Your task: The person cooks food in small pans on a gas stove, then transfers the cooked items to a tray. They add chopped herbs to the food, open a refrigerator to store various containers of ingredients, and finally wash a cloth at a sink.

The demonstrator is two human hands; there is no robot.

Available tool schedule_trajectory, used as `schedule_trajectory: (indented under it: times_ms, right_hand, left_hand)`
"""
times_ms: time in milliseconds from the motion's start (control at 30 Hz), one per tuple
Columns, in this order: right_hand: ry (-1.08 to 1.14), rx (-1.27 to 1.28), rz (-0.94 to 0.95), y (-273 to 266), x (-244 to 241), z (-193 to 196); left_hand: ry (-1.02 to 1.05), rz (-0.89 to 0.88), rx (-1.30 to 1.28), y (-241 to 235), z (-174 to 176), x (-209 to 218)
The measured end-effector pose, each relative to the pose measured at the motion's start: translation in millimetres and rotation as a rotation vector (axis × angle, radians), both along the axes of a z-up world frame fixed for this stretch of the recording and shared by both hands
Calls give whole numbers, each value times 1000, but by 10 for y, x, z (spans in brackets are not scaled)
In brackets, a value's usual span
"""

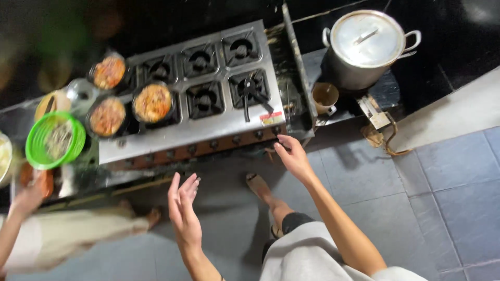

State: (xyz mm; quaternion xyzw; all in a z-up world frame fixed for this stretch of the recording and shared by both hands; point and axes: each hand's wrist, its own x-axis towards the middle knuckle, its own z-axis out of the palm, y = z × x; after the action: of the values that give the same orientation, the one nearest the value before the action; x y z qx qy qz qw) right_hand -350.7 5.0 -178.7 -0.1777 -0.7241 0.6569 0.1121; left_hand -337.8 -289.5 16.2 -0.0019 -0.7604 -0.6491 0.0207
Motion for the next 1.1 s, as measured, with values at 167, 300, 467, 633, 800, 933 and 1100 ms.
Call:
schedule_trajectory:
  times_ms: [167,300,467,633,800,933,1100]
  right_hand:
    - [-190,406,-86,-96,-1091,-521]
    - [-226,913,-204,-250,-1828,-916]
    - [-519,920,-115,-449,-2109,-883]
    - [-853,1114,24,-454,-2168,-837]
    - [-647,881,-117,-118,-2156,-1833]
    - [-591,820,-112,-408,-2115,-1112]
    - [-441,386,-287,-961,-1957,-321]
  left_hand:
    - [-12,-71,-23,-166,-212,-716]
    - [-144,-145,-134,-171,0,-1196]
    - [-144,-217,-96,-333,-63,-1638]
    - [-164,-248,-84,-449,-120,-1994]
    - [-265,-310,-53,-703,-95,-2335]
    - [-206,-379,-127,-969,49,-2571]
    - [-203,-438,-124,-1380,66,-2720]
